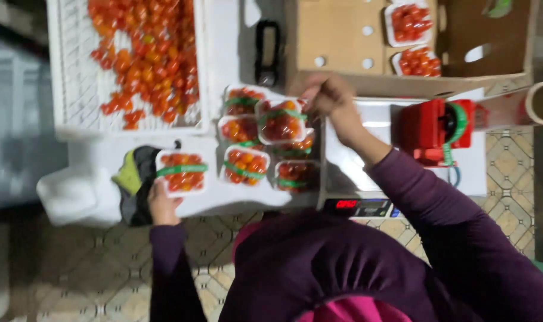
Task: The person packages cherry tomatoes by placing them into containers, weighing the containers on a scale, and applying adhesive tape over the lids.
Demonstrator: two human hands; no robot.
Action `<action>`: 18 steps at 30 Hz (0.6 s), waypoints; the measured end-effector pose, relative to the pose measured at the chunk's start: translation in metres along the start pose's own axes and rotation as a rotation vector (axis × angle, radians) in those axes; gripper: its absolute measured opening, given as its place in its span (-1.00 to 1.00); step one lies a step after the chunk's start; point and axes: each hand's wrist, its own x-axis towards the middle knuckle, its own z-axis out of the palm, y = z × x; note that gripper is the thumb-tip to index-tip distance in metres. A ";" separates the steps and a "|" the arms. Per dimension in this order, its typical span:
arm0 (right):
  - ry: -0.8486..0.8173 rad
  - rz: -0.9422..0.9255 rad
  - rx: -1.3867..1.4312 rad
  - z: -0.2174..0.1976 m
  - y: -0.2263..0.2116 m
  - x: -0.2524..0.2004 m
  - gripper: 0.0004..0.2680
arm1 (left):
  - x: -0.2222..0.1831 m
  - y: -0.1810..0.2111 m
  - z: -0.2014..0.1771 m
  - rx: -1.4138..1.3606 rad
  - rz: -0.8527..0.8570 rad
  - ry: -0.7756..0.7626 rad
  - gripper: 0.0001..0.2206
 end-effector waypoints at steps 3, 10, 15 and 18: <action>0.327 0.029 -0.009 -0.081 -0.050 0.059 -0.82 | 0.018 0.003 0.002 0.157 0.043 -0.017 -0.68; 0.649 0.306 -0.235 -0.304 -0.004 0.195 -0.83 | -0.050 0.036 0.076 0.254 0.002 0.141 -0.51; 0.735 0.118 -0.683 -0.505 0.122 0.241 -0.72 | -0.110 0.057 0.096 0.964 0.525 0.179 -0.73; 0.276 0.018 -1.372 -0.547 0.198 0.309 -0.66 | -0.136 0.040 0.080 1.017 0.647 0.163 -0.80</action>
